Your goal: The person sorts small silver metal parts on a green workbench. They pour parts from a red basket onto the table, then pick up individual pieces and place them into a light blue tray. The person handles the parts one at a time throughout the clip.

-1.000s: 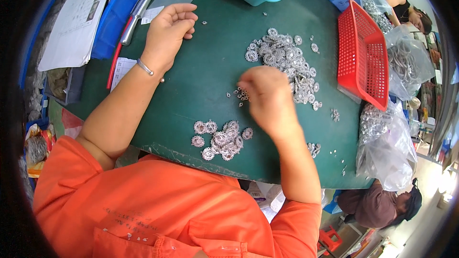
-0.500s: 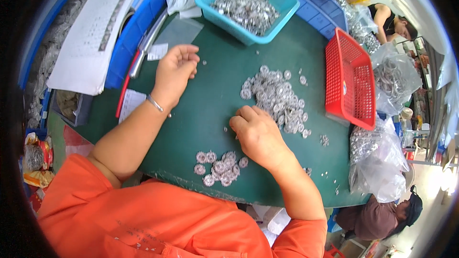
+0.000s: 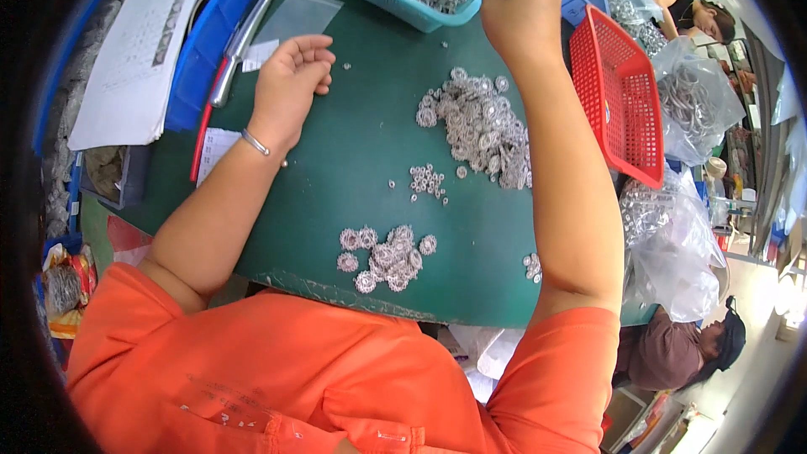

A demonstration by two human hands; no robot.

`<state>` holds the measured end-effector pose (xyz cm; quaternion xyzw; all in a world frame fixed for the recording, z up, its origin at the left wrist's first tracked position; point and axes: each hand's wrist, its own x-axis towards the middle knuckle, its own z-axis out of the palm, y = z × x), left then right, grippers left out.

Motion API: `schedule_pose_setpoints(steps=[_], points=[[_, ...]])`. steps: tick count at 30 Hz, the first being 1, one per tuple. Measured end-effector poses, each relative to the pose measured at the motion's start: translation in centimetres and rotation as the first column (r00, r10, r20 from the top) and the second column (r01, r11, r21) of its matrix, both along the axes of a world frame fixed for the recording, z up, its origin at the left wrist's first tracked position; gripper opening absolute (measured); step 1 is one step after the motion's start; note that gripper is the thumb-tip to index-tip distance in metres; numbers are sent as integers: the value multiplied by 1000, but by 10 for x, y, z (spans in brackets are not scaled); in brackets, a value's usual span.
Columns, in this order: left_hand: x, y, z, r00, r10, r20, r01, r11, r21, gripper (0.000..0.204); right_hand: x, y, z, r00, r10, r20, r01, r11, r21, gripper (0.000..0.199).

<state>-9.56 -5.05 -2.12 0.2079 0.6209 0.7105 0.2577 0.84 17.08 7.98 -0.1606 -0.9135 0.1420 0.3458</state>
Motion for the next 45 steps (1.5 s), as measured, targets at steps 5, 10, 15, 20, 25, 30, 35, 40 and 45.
schedule_pose_setpoints(steps=[5,10,15,20,25,30,35,40,45], points=[[3,-1,3,1000,5,-17,-6,999,-35,29,84,-76,-28,882,406,240,-346,903,-255,27],[6,1,0,997,-4,-74,0,999,-45,29,128,-119,-67,879,396,265,-294,889,-352,24],[1,-1,-2,999,1,-32,0,1000,4,30,115,-123,-77,856,477,200,-445,876,-185,21],[1,0,5,985,129,116,-138,987,78,26,142,-114,-78,853,484,197,-464,874,-141,20],[2,-1,1,994,87,64,-92,993,73,27,162,-107,-78,861,462,212,-460,886,-64,22],[-7,-2,-10,998,36,55,-39,997,67,26,193,-94,-78,888,390,243,-390,919,-50,21],[-8,-2,-11,1000,18,19,-19,999,38,27,227,-77,-71,905,298,303,-305,952,-23,21],[-6,-1,-8,1000,19,13,-20,1000,20,28,264,-51,-67,918,190,348,-198,980,-14,22],[-12,-3,-12,1000,21,7,-21,999,31,26,295,-30,-60,964,-104,244,138,983,-124,22]])
